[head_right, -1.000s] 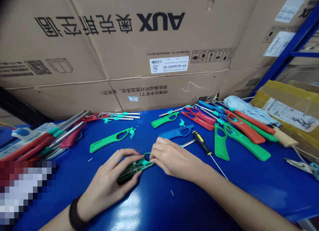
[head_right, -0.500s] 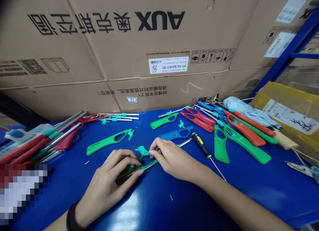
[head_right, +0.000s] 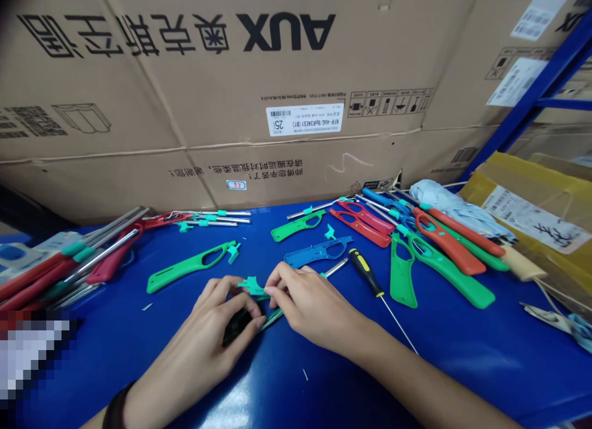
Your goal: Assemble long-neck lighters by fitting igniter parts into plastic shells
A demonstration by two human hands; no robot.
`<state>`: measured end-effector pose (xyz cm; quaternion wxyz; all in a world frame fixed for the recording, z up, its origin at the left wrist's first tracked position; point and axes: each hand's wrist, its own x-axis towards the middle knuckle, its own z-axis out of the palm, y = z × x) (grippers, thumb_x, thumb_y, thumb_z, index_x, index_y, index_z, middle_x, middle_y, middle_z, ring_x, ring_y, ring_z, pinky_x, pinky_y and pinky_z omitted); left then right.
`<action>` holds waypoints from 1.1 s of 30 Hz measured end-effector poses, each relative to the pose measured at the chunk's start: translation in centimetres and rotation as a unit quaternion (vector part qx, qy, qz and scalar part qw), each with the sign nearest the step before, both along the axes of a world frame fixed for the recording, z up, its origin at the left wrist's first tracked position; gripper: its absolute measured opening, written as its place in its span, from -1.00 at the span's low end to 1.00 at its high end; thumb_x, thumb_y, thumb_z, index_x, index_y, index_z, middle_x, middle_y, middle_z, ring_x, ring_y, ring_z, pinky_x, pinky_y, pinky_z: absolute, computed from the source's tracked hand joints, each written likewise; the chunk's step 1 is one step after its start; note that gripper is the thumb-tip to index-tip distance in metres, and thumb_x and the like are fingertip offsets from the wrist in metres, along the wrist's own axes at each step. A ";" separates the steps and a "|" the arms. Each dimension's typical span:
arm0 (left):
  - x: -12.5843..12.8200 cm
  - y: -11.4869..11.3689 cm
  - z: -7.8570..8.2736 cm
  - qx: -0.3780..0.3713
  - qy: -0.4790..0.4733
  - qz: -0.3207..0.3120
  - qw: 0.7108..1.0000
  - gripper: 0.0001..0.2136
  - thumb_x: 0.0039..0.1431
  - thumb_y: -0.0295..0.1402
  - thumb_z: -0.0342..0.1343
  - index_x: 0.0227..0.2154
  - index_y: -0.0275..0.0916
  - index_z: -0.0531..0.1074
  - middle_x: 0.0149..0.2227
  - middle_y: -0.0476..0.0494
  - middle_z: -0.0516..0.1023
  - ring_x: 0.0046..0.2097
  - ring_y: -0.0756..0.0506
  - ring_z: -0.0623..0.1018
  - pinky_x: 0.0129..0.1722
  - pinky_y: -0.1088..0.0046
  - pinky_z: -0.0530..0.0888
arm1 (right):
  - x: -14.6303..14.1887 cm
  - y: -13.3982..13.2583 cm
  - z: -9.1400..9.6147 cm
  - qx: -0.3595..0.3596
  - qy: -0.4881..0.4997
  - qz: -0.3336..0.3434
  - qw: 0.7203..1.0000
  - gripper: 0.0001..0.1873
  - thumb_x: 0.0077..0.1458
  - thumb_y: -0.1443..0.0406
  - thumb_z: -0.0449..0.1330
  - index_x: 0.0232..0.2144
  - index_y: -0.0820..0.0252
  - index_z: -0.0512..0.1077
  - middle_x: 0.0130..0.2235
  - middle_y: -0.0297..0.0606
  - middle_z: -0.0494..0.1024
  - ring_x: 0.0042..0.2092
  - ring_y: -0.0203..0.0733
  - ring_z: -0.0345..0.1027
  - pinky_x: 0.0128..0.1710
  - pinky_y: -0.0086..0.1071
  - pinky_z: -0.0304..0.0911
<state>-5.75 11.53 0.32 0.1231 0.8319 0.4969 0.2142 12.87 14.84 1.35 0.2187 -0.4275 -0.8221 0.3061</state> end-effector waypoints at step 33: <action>-3.0 0.8 -0.1 0.027 -0.023 -0.149 0.988 -0.91 0.19 -0.36 0.08 -0.29 -0.15 0.48 -0.39 -0.01 0.47 -0.36 0.00 0.46 -0.40 0.55 0.36 | -0.1 -0.4 0.1 0.028 -0.055 -0.006 0.998 -0.94 0.24 0.33 0.03 -0.31 0.13 0.27 -0.28 -0.38 0.56 -0.21 -0.21 0.35 -0.22 -0.35 0.17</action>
